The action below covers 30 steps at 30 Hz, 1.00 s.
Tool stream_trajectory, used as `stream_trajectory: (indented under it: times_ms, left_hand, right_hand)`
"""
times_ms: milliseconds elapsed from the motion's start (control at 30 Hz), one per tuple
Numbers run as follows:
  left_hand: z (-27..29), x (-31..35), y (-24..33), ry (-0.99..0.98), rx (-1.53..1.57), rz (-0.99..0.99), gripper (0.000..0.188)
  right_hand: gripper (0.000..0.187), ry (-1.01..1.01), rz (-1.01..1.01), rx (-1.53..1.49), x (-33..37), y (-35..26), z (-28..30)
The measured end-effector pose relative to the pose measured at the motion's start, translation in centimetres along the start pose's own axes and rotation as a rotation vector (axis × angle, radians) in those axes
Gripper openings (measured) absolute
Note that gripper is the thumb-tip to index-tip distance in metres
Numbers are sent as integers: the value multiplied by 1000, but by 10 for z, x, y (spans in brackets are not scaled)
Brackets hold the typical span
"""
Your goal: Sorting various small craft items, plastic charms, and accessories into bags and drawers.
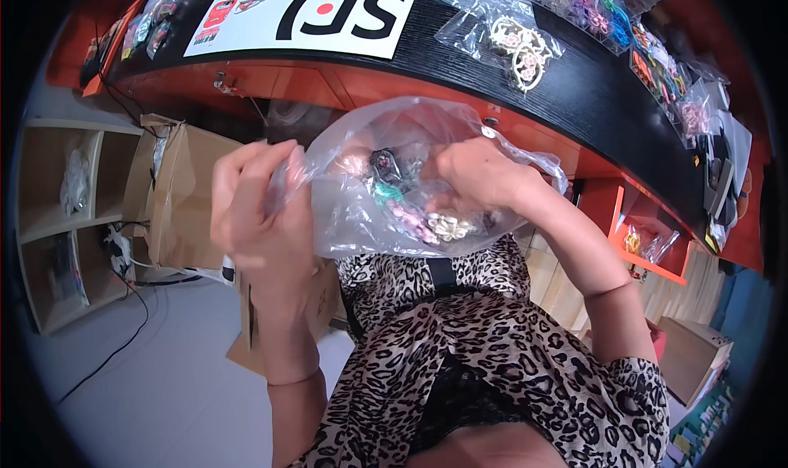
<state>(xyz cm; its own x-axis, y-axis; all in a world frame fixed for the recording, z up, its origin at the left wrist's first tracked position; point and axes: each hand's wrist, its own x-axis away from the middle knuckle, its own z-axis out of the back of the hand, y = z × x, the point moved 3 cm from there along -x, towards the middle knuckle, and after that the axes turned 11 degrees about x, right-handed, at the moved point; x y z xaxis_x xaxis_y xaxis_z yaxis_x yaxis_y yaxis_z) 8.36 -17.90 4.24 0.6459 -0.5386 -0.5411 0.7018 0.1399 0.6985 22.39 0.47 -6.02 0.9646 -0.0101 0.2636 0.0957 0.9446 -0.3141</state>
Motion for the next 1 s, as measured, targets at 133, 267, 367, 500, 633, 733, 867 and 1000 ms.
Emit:
stream_trajectory:
  times_ms: [133,267,367,500,633,733,867,1000]
  left_hand:
    - [17,5,17,-14,-62,104,15]
    - [17,5,24,-8,-58,134,15]
    - [23,7,21,15,-45,152,15]
    - [26,11,10,64,-7,144,12]
    - [28,9,8,46,-41,128,13]
    - [27,3,10,49,-63,113,14]
    - [29,-3,15,61,-41,170,14]
    - [31,-5,22,62,-51,157,17]
  right_hand:
    - [45,-117,-203,63,-53,-18,13]
    - [44,60,-207,-41,-114,-21,-64]
    - [40,-27,-192,0,-122,-30,-74]
    - [34,37,-152,-267,-120,-13,-75]
    - [32,60,-112,-754,-107,-7,-71]
    - [31,92,-67,-1244,-95,-8,-58]
    - [30,9,-84,-1547,-66,-14,-22]
    - [44,124,14,-1320,-55,-10,-21]
